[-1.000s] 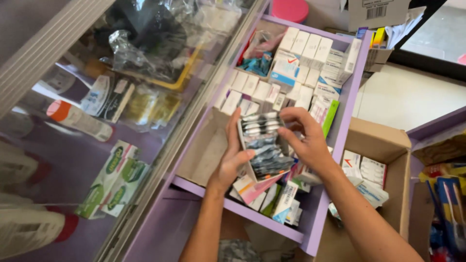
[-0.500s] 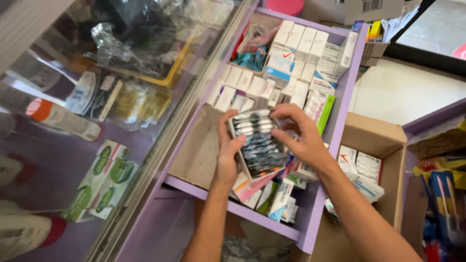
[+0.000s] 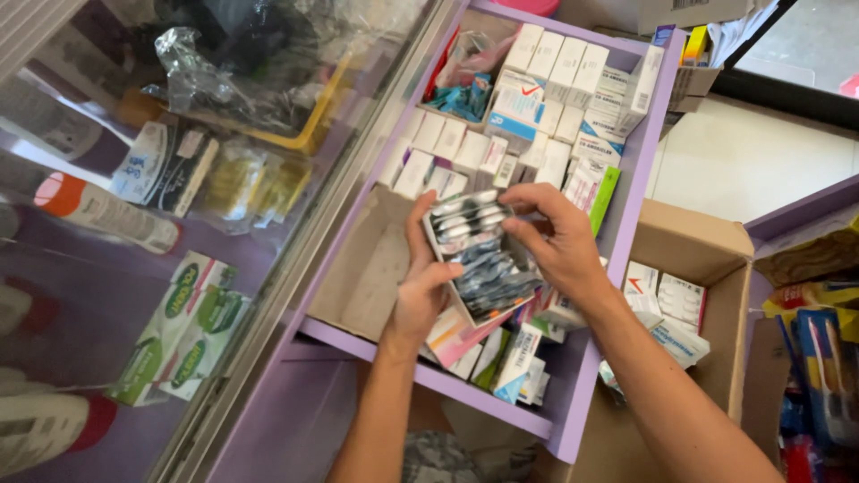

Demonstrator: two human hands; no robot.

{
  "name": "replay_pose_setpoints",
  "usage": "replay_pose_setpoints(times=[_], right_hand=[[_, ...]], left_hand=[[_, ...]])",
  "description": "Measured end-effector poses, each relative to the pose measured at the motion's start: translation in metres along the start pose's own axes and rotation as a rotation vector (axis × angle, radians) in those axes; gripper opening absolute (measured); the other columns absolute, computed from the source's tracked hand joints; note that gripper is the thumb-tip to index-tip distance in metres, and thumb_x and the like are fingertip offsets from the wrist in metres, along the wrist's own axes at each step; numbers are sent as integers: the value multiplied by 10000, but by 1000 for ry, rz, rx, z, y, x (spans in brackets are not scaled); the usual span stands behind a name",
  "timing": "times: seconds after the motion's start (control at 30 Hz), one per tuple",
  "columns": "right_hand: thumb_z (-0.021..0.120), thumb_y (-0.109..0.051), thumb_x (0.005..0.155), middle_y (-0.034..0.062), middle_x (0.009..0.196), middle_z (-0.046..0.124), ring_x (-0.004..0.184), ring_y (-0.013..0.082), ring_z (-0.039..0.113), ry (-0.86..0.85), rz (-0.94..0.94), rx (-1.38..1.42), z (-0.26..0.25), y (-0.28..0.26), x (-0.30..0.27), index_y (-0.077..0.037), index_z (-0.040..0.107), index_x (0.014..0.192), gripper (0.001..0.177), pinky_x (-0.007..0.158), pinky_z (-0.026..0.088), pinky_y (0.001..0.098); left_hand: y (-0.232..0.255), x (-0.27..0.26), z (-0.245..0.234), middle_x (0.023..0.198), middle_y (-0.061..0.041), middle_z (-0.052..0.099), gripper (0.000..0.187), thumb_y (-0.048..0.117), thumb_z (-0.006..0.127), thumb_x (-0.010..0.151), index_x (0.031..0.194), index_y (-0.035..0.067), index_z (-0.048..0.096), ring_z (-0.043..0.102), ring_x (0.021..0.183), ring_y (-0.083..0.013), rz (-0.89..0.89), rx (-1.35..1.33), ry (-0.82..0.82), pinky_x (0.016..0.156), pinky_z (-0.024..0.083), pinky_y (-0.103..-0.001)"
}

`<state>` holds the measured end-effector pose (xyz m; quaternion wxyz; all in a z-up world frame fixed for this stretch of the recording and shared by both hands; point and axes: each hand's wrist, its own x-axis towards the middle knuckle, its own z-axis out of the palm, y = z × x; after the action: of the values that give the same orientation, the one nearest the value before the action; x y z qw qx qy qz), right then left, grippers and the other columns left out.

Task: The person is organizing medicine boxes and blister packs. They pick up various small boxes from a cardboard box, open them to reveal blister packs, and place them into a purple drawer. The person also handles blister packs directly, moving them between the box and the drawer.

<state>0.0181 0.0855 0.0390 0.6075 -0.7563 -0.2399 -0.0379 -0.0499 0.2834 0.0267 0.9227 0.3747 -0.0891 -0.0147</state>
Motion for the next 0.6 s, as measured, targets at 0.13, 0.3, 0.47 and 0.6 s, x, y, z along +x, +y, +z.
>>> replay_pose_setpoints(times=[0.13, 0.3, 0.47, 0.6], right_hand=[[726, -12, 944, 15, 1119, 653, 1005, 100, 650, 0, -11, -36, 0, -9, 1, -61, 652, 1217, 288, 808, 565, 243], [736, -32, 940, 22, 1122, 670, 998, 111, 666, 7, -15, -93, 0, -10, 1, -67, 662, 1204, 276, 780, 560, 246], [736, -35, 939, 23, 1132, 676, 1007, 114, 669, 5, -23, -100, 1, -13, 0, -66, 663, 1204, 277, 786, 560, 247], [739, -33, 934, 28, 1149, 678, 1017, 118, 671, 5, -40, -113, 1, -12, -1, -65, 666, 1202, 279, 787, 556, 249]], left_hand=[[-2, 0, -2, 1544, -161, 369, 1023, 100, 621, 754, 1650, 179, 135, 388, 1452, -323, -1, 13, -14, 1227, 282, -412], [1, -1, -1, 1565, -157, 360, 1026, 97, 628, 766, 1658, 181, 128, 375, 1470, -319, 3, 18, -23, 1237, 270, -406], [1, -2, -3, 1562, -164, 357, 1039, 80, 631, 760, 1658, 187, 120, 369, 1465, -322, -1, 25, -26, 1237, 261, -413], [2, -3, -3, 1577, -142, 339, 1049, 62, 629, 750, 1660, 183, 121, 339, 1486, -307, 0, 43, -25, 1252, 227, -403]])
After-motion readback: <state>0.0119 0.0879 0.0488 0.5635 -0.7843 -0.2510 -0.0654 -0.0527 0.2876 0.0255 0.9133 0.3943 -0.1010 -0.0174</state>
